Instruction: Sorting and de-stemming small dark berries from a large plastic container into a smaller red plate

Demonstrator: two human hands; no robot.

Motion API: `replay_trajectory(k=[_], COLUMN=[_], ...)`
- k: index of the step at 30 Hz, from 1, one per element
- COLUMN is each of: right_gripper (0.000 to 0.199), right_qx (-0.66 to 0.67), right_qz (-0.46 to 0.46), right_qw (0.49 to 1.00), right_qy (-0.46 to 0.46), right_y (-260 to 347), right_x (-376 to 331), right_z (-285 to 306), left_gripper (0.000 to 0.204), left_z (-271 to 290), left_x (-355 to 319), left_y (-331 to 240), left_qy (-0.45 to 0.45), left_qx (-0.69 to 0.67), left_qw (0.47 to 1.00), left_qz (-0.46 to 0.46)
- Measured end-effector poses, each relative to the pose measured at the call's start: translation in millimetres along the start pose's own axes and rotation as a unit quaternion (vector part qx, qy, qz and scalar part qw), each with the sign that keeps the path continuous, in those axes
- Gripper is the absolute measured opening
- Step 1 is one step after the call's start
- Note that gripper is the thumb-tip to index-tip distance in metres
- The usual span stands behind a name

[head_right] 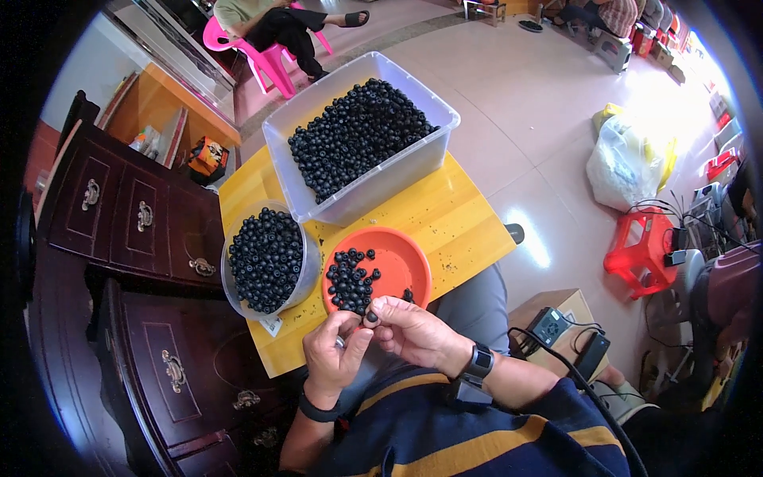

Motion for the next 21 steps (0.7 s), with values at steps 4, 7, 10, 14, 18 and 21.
replay_trajectory(k=[4, 7, 10, 14, 18, 21], right_gripper=[0.016, 0.016, 0.017, 0.018, 0.019, 0.018], right_qx=[-0.011, -0.041, -0.074, -0.102, -0.111, -0.139], right_qz=[-0.011, -0.005, 0.002, -0.014, -0.022, -0.021], right_qw=[1.000, 0.999, 0.997, 0.995, 0.994, 0.990], right_qy=[-0.012, -0.005, 0.011, 0.017, 0.005, 0.011], right_y=[-2, -5, -4, -1, -1, 6], right_x=[1, -1, -2, -3, 1, 5], right_z=[3, 3, 7, 6, 6, 4], left_gripper=[0.023, 0.019, 0.014, 0.008, 0.012, 0.015], left_z=[3, 3, -3, -6, 1, 5], left_x=[1, -2, -5, -9, -2, 4], left_y=[-1, -2, 0, 8, -6, -10], left_qy=[0.022, 0.039, 0.041, 0.066, 0.062, 0.072], left_qx=[-0.051, -0.093, -0.171, -0.254, -0.170, -0.152], left_qw=[0.998, 0.993, 0.981, 0.959, 0.981, 0.983], left_qz=[0.036, 0.063, 0.083, 0.108, 0.068, 0.069])
Point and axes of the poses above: each hand's wrist, its own x-axis towards the middle knuckle, its own z-axis out of the back of the hand, y = z × x, the point moved 2 cm from there along x, towards the middle knuckle, and after that the axes turned 9 degrees about x, right-handed, at the moved point
